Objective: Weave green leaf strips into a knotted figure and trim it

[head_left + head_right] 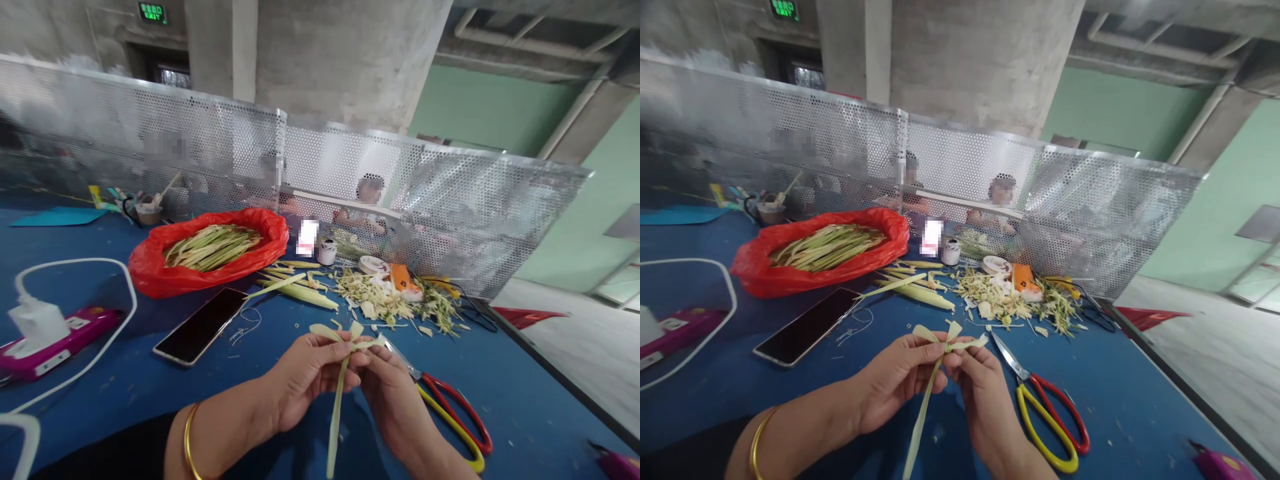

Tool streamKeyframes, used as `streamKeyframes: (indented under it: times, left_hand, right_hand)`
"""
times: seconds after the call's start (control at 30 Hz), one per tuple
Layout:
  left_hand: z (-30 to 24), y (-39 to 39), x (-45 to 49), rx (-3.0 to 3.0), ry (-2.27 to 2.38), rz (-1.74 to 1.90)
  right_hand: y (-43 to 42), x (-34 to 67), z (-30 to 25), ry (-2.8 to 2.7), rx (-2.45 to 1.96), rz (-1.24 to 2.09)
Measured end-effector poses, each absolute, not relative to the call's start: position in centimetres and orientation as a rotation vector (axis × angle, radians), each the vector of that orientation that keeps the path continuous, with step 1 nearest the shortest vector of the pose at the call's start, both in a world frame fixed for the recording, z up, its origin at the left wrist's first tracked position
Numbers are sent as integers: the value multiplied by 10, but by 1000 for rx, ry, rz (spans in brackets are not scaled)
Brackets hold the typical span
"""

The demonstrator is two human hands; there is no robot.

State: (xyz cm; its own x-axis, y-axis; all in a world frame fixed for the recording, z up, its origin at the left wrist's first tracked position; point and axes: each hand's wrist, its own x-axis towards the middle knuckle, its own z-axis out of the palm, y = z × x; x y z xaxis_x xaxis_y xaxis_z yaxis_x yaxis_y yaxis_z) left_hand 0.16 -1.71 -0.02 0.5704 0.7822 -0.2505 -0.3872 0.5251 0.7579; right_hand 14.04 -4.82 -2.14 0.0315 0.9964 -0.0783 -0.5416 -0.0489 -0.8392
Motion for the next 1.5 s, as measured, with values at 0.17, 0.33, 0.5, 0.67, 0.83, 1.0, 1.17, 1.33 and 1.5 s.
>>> streamKeyframes:
  times: [0.17,0.33,0.5,0.67,0.83,1.0,1.17,1.33,1.5]
  left_hand:
    - [-1,-16,2,764,601,754]
    - [-2,-16,2,993,592,806]
    - [3,-17,1,1083,614,717]
    - [6,-19,1,1156,665,678]
    - [4,-20,2,1137,677,684]
    - [6,-19,0,1122,658,660]
    - [5,-21,0,1105,689,615]
    - [4,-21,2,1037,721,690]
    - [8,-10,-1,1111,829,850]
  right_hand:
    - [-46,145,-22,-640,-880,1540]
    - [-46,145,-11,-805,-842,1672]
    - [-46,143,-13,-821,-836,1708]
    - [-45,143,-17,-780,-866,1682]
    - [-45,143,-17,-776,-864,1716]
    - [-44,141,-17,-761,-812,1722]
    - [-46,140,-19,-776,-860,1713]
    - [-43,140,-24,-748,-834,1714]
    - [-38,156,-24,-1070,-1209,1479]
